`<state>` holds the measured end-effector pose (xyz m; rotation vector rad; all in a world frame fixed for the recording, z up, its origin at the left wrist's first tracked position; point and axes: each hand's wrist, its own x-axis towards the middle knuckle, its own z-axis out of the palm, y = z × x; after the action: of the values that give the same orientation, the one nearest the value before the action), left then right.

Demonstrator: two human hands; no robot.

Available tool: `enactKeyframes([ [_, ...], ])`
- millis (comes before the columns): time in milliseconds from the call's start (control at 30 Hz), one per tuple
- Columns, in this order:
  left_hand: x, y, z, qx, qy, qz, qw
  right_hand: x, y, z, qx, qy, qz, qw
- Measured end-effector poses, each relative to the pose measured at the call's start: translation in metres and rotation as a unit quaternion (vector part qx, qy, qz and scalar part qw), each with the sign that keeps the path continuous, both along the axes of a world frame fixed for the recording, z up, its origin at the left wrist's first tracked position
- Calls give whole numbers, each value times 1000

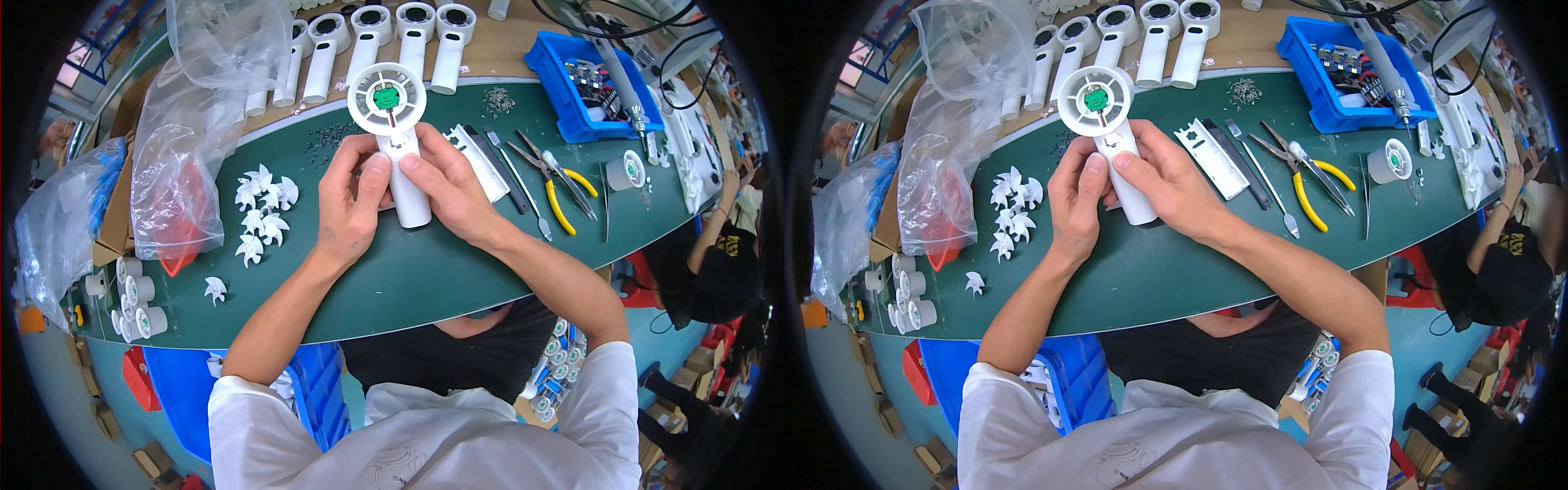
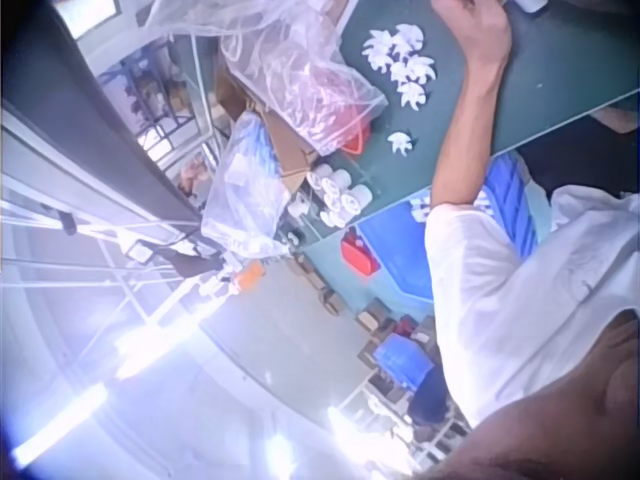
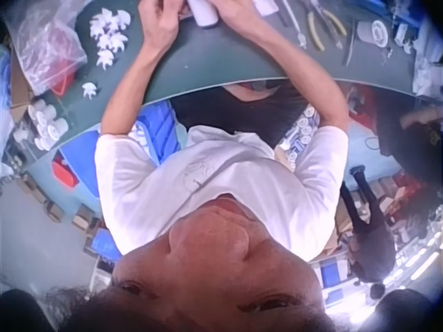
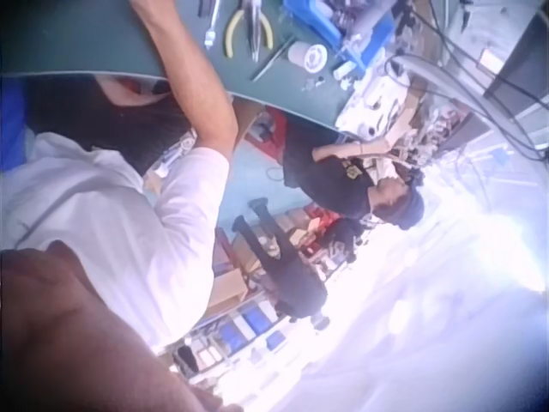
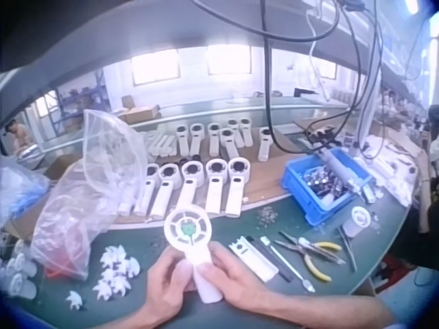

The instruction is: Assembling handheld electric fans by installing internal components and housing.

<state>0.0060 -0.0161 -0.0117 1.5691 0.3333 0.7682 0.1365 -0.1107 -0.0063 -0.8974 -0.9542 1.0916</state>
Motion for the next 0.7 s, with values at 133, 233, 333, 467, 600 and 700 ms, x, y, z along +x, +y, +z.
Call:
enactKeyframes([
  [133, 0, 1, -1, -11, 6, 3, 1000, 2, 3, -2, -3, 133, 30, 991],
  [233, 0, 1, 0, 17, 7, 17, 1000, 1, 5, -2, -4, 145, 28, 989],
  [333, 1, 1, -2, 21, 4, 24, 999, 0, 6, -3, 10, 160, 20, 987],
  [467, 3, 2, -4, 62, -10, 30, 998, 5, 2, 3, -44, 33, 1, 998],
  [600, -4, -2, 5, 33, -51, 58, 996, 8, -11, 24, -10, -352, -164, 922],
  [700, -4, -6, 12, -3, -94, 6, 996, 30, -37, 40, -21, -409, -335, 848],
])
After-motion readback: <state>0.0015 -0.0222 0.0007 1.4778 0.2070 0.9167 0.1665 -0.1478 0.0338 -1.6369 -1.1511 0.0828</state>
